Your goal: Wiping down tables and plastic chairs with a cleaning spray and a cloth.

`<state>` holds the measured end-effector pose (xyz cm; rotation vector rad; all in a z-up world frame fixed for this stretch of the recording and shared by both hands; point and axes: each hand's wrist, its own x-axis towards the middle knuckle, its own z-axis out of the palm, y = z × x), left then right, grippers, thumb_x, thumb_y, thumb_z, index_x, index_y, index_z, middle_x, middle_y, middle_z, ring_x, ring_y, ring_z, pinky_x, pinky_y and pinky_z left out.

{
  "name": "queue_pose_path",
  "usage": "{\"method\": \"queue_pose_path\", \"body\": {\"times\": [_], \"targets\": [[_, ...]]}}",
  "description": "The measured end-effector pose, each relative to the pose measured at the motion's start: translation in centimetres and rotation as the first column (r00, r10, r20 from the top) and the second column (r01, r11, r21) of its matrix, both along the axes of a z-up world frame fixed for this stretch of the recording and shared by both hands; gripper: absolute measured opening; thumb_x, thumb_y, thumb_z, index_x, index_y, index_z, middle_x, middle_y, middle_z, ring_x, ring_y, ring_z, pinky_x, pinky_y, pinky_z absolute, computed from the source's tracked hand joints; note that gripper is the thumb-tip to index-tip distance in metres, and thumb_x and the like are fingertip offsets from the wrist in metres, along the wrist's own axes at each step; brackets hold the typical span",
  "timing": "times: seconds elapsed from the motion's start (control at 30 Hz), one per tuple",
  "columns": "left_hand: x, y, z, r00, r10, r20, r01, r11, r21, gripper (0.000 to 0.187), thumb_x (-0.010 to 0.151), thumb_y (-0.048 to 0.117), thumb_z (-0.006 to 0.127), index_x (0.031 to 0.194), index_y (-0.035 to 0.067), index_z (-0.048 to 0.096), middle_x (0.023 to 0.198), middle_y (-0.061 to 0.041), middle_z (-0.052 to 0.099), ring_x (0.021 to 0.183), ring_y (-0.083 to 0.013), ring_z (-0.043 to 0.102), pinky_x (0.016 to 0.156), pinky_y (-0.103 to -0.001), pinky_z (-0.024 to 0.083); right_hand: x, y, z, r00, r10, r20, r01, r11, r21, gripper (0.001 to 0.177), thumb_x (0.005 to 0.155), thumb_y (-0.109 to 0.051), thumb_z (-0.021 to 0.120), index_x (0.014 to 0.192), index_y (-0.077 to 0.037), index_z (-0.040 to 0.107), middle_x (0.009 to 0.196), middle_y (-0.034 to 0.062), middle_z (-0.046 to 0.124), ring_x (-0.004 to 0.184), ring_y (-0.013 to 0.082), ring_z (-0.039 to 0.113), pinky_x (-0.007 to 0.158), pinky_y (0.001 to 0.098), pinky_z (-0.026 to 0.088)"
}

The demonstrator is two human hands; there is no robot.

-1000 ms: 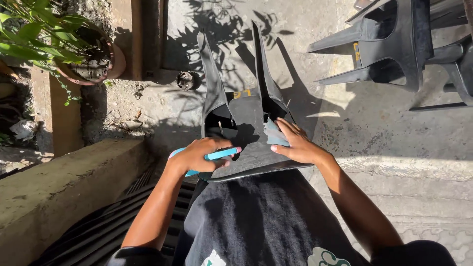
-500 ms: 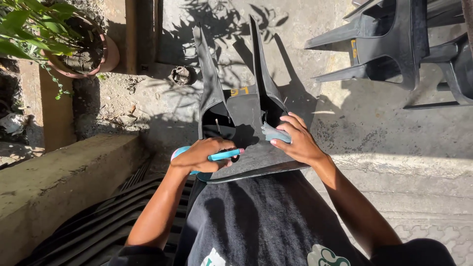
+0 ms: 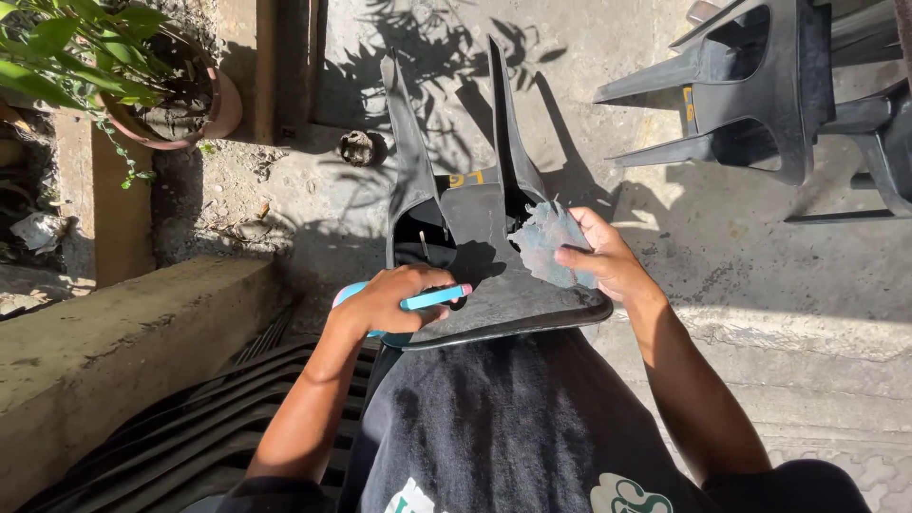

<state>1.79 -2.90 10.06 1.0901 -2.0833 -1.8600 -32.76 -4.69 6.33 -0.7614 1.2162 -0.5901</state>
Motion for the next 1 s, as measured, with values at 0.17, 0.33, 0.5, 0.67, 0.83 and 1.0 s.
{"method": "queue_pose_path", "body": {"times": [0.17, 0.33, 0.5, 0.67, 0.83, 1.0], "targets": [[-0.3, -0.3, 0.6, 0.999, -0.004, 0.046, 0.004, 1.0, 0.004, 0.031, 0.081, 0.024, 0.073, 0.11, 0.013, 0.07, 0.102, -0.005, 0.076, 0.093, -0.0288, 0.072, 0.076, -0.04, 0.054, -0.4, 0.2, -2.0, 0.996, 0.063, -0.065, -0.069, 0.994, -0.088, 0.046, 0.087, -0.019, 0.072, 0.128, -0.002, 0.058, 0.116, 0.0042, 0.066, 0.11, 0.0128, 0.061, 0.095, 0.032, 0.05], [-0.2, -0.4, 0.6, 0.999, 0.008, 0.052, -0.009, 1.0, 0.02, 0.03, 0.081, 0.023, 0.072, 0.11, 0.013, 0.07, 0.1, -0.005, 0.076, 0.092, -0.0288, 0.073, 0.074, -0.041, 0.054, -2.8, 0.9, -4.9, 0.988, -0.081, 0.128, 0.083, 0.997, -0.006, 0.052, 0.114, -0.036, 0.054, 0.141, 0.009, 0.06, 0.135, 0.0153, 0.067, 0.124, 0.0178, 0.062, 0.111, 0.037, 0.047], [-0.4, -0.5, 0.1, 0.994, -0.01, 0.109, 0.012, 1.0, -0.019, 0.034, 0.08, 0.027, 0.072, 0.112, 0.014, 0.07, 0.1, -0.007, 0.076, 0.094, -0.0321, 0.072, 0.076, -0.044, 0.054, -2.9, 0.0, -3.7, 0.82, -0.325, 0.471, 0.214, 0.938, 0.273, 0.038, 0.107, -0.032, 0.047, 0.134, -0.007, 0.055, 0.127, 0.0043, 0.066, 0.12, 0.0299, 0.065, 0.103, 0.0591, 0.046], [-0.6, 0.4, -2.3, 0.983, -0.083, 0.164, 0.101, 0.989, -0.104, 0.044, 0.073, 0.031, 0.069, 0.113, 0.013, 0.072, 0.109, -0.009, 0.075, 0.096, -0.0345, 0.071, 0.077, -0.046, 0.055, -3.3, 0.1, -3.9, 0.918, -0.227, 0.325, 0.202, 0.973, 0.11, 0.04, 0.108, -0.031, 0.047, 0.137, -0.006, 0.056, 0.132, 0.0031, 0.065, 0.127, 0.0223, 0.058, 0.115, 0.0524, 0.046], [-1.1, -0.6, 0.6, 0.9, -0.146, 0.41, 0.173, 0.984, -0.029, 0.048, 0.081, 0.056, 0.068, 0.11, 0.02, 0.078, 0.092, -0.011, 0.076, 0.092, -0.0344, 0.071, 0.082, -0.046, 0.055, -1.6, 1.5, -4.6, 0.944, 0.327, -0.037, -0.324, 0.944, 0.055, 0.054, 0.106, -0.041, 0.049, 0.146, -0.005, 0.055, 0.141, 0.0072, 0.063, 0.127, 0.0124, 0.055, 0.111, 0.0304, 0.041], [-0.6, -1.0, 1.0, 0.886, -0.141, 0.442, 0.119, 0.99, 0.078, 0.044, 0.079, 0.056, 0.067, 0.101, 0.02, 0.08, 0.083, -0.01, 0.077, 0.084, -0.033, 0.073, 0.079, -0.044, 0.057, 3.7, 1.7, -3.3, 0.63, 0.677, -0.381, -0.714, 0.697, 0.058, 0.06, 0.102, -0.044, 0.045, 0.156, -0.019, 0.044, 0.161, 0.0061, 0.041, 0.148, 0.0217, 0.028, 0.117, 0.0429, 0.02]]}}
